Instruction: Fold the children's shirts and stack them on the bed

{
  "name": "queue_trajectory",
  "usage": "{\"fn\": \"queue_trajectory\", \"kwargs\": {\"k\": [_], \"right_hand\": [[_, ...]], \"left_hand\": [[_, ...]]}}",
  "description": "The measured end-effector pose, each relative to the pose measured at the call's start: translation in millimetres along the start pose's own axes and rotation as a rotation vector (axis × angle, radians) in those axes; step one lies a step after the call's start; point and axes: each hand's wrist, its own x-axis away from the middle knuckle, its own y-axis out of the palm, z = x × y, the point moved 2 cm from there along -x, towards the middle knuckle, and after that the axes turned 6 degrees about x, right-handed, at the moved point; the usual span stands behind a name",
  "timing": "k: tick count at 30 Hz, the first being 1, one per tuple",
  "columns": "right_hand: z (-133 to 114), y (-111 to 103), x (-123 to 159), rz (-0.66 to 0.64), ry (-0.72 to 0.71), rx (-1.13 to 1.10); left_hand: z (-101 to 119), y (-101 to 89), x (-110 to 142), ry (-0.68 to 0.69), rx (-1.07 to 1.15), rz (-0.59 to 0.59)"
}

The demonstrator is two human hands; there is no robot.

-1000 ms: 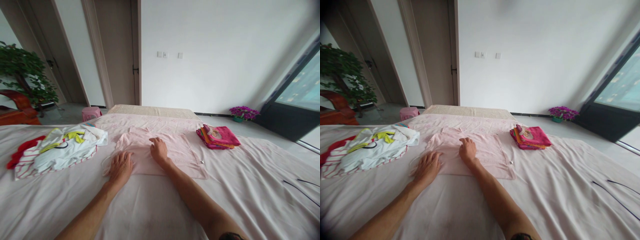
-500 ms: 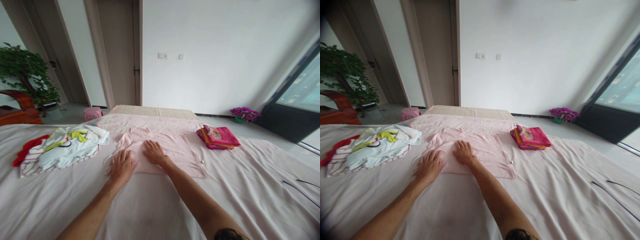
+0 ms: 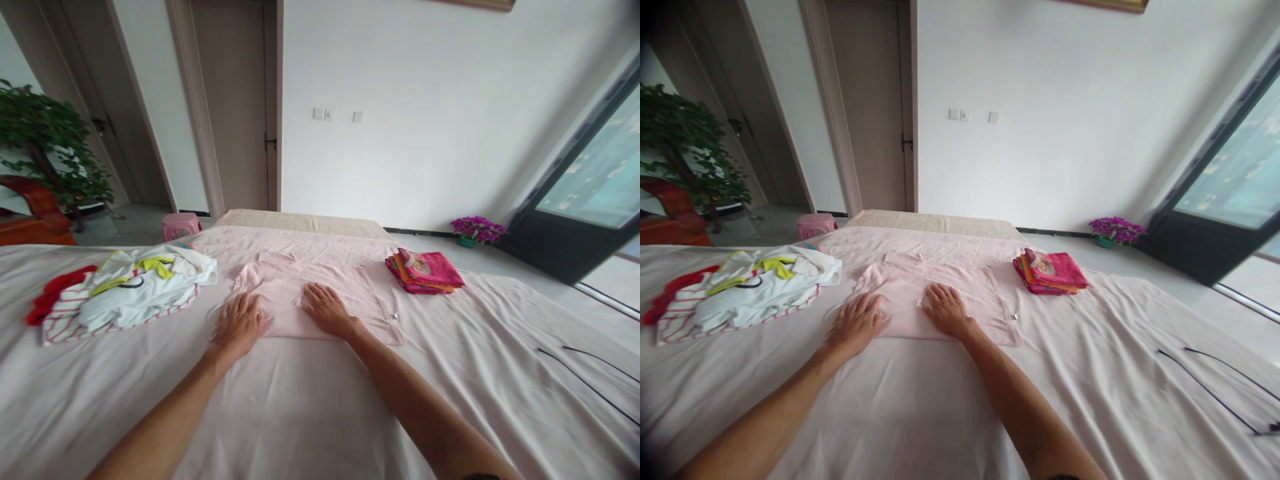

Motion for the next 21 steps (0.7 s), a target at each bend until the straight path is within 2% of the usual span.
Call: {"fn": "queue_trajectory", "kwargs": {"k": [4, 10, 15, 21], "right_hand": [[38, -3, 30, -0.002, 0.063, 0.073], [80, -9, 74, -0.069, 0.236, 0.17], [86, -12, 86, -0.09, 0.346, 0.172], [85, -12, 85, -0.094, 0.366, 0.136]], "left_hand": [[-10, 0.1, 2, 0.064, 0.004, -0.019], [-11, -3.5, 4, 0.058, 0.0, -0.025], [-11, -2.3, 4, 0.033, 0.025, -0.032], [-10, -1.3, 4, 0.022, 0.018, -0.041]]}}
